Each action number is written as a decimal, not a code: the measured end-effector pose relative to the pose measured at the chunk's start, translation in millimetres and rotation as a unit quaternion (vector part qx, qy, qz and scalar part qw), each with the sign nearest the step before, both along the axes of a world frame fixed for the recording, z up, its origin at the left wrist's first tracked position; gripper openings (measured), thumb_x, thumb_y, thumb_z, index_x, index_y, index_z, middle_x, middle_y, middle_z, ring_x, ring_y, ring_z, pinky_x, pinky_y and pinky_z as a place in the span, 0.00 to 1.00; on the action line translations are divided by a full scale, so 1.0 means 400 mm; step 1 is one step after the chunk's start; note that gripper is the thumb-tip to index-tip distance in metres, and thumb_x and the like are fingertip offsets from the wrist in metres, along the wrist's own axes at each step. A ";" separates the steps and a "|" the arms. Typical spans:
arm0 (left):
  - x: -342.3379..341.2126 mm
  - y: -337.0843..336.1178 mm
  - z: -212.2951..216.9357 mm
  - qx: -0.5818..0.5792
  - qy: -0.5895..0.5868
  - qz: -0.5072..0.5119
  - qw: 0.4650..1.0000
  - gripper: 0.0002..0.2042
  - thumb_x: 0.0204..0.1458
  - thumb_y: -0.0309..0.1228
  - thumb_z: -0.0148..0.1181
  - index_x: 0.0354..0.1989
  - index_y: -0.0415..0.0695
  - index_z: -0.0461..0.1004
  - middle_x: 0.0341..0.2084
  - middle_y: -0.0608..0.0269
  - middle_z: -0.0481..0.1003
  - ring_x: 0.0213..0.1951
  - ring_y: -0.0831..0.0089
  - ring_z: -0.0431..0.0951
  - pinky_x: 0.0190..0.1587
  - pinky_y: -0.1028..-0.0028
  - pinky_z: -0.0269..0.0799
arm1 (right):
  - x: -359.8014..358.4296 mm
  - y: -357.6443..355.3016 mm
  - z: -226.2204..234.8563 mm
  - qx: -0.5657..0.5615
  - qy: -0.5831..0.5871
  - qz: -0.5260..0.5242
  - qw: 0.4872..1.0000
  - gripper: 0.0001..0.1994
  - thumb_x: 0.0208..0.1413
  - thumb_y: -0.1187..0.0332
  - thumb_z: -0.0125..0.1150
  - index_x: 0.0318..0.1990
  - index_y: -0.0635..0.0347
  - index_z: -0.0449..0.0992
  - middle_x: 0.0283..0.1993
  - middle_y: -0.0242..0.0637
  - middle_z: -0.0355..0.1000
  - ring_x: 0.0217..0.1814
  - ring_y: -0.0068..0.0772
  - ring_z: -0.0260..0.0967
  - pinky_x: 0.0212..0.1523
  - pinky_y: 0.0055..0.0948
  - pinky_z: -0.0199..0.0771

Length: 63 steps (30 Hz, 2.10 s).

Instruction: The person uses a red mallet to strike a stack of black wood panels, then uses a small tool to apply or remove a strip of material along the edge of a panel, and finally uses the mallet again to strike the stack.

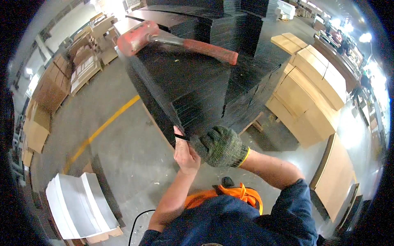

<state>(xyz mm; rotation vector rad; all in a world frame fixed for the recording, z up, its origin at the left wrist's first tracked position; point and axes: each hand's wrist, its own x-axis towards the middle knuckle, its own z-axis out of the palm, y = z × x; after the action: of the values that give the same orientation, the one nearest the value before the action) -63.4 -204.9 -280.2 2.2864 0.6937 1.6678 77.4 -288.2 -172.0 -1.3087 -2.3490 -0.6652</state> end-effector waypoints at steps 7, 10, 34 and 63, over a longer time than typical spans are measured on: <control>-0.009 -0.001 -0.001 -0.011 0.024 0.015 1.000 0.26 0.50 0.13 0.49 0.61 0.22 0.61 0.62 0.28 0.62 0.60 0.37 0.69 0.59 0.58 0.70 | 0.008 0.034 0.165 0.201 0.048 0.048 0.977 0.23 0.34 0.62 0.60 0.42 0.62 0.79 0.36 0.39 0.74 0.33 0.40 0.73 0.29 0.36 0.73; -0.031 0.015 -0.003 0.043 0.066 -0.060 0.995 0.25 0.51 0.14 0.51 0.60 0.23 0.62 0.61 0.26 0.62 0.59 0.37 0.70 0.57 0.58 0.72 | 0.015 0.054 0.156 0.027 -0.120 0.141 0.982 0.26 0.36 0.60 0.61 0.46 0.62 0.79 0.41 0.41 0.76 0.36 0.40 0.74 0.32 0.37 0.75; -0.026 -0.005 0.055 -0.032 0.004 0.031 0.999 0.26 0.56 0.27 0.61 0.59 0.22 0.64 0.54 0.31 0.71 0.51 0.46 0.78 0.51 0.64 0.76 | 0.103 0.098 0.299 0.329 -0.012 -0.034 0.944 0.18 0.44 0.64 0.60 0.45 0.59 0.77 0.36 0.41 0.76 0.40 0.44 0.77 0.34 0.44 0.78; 0.003 0.280 0.488 0.005 -0.067 -0.153 0.986 0.14 0.63 0.33 0.55 0.30 0.37 0.82 0.31 0.58 0.84 0.44 0.65 0.83 0.53 0.67 0.65 | 0.108 0.075 0.215 0.098 -0.191 0.096 0.972 0.18 0.51 0.65 0.57 0.50 0.55 0.77 0.38 0.33 0.75 0.39 0.34 0.72 0.44 0.39 0.76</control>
<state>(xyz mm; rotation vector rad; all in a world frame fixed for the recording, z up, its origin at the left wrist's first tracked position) -62.4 -92.9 -85.2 2.1324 0.2869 1.6579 120.8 -258.0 -86.1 -0.9180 -2.5793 -1.1375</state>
